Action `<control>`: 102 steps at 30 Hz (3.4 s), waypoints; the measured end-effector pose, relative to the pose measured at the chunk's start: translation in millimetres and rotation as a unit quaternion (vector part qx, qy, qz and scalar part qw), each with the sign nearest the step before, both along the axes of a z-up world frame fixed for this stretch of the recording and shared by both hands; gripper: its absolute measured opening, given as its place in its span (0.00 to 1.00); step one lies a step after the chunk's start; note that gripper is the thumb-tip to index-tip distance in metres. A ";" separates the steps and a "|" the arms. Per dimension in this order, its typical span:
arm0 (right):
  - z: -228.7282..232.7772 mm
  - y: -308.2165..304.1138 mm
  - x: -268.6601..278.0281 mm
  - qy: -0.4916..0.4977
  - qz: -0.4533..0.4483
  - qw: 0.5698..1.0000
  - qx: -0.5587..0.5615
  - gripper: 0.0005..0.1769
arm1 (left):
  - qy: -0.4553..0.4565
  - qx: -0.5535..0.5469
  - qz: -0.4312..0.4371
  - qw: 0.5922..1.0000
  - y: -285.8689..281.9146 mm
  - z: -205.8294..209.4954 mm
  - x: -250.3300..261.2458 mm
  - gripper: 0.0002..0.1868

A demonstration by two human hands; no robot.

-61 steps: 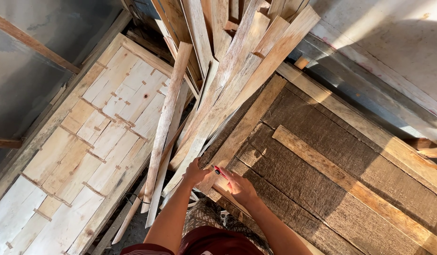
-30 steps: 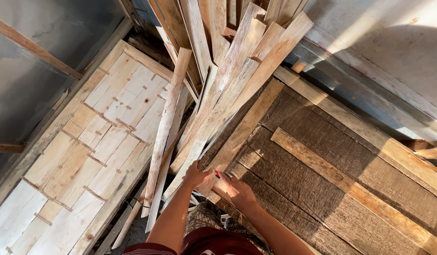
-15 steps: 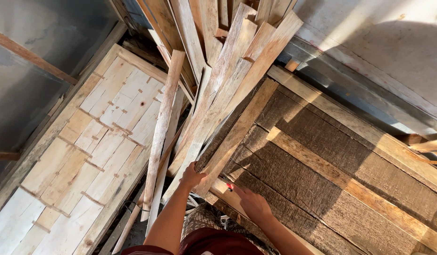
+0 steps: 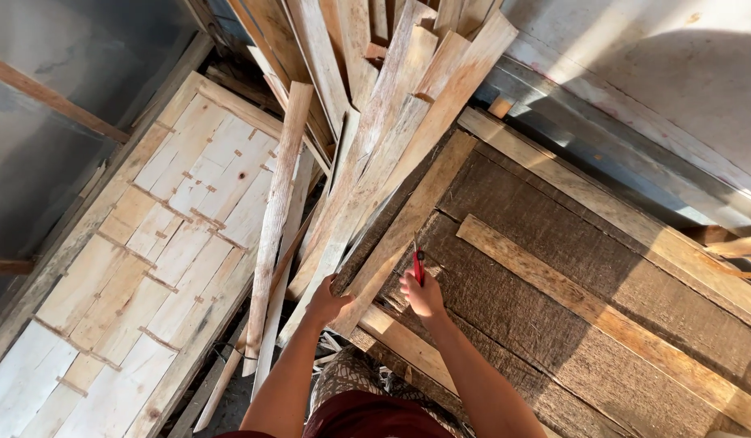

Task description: Organizing and sorting thin wooden strips on a low workbench in a workshop environment.

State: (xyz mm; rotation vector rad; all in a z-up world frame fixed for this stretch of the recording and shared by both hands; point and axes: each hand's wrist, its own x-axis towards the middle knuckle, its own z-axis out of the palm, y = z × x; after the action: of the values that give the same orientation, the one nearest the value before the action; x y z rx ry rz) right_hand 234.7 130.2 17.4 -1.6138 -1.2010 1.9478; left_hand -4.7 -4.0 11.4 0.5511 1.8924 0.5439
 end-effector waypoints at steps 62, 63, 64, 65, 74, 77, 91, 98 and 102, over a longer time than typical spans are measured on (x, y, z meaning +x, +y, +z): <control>58.9 -14.2 348.1 -0.237 -0.197 0.948 0.075 0.14 | -0.258 0.129 0.295 0.911 111.9 -8.1 268.3 0.11; 56.0 -15.0 346.5 -0.230 -0.197 0.949 0.090 0.15 | -0.255 0.116 0.302 0.911 113.3 -2.0 267.2 0.10; 65.0 -17.1 344.6 -0.230 -0.198 0.949 0.088 0.15 | -0.254 0.114 0.301 0.912 111.1 9.2 265.6 0.10; 74.2 -17.3 342.0 -0.263 -0.190 0.942 0.091 0.18 | -0.227 0.087 0.279 0.929 110.4 20.9 263.3 0.11; 55.7 -47.2 325.1 -0.117 -0.233 0.961 0.089 0.15 | 0.116 0.134 -0.123 0.976 97.0 48.2 311.4 0.16; 86.2 -44.4 299.8 -0.146 -0.146 0.974 0.094 0.14 | 0.211 0.236 -0.308 0.897 103.5 47.2 341.4 0.18; 93.1 -24.5 270.7 -0.359 0.092 0.903 0.219 0.39 | 0.261 0.079 -0.543 0.794 120.8 66.8 358.1 0.38; 87.5 -27.7 270.9 -0.349 0.079 0.903 0.236 0.40 | 0.248 0.062 -0.551 0.794 121.7 66.4 356.9 0.38; 84.9 -28.7 271.3 -0.348 0.080 0.895 0.269 0.41 | 0.253 0.059 -0.557 0.789 122.0 64.4 358.0 0.38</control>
State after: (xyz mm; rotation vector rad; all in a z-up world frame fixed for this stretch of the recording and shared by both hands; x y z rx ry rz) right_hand 506.0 101.5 102.3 -1.9691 -1.9675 0.9311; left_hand 353.3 118.0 75.8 1.8613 1.6082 -0.3232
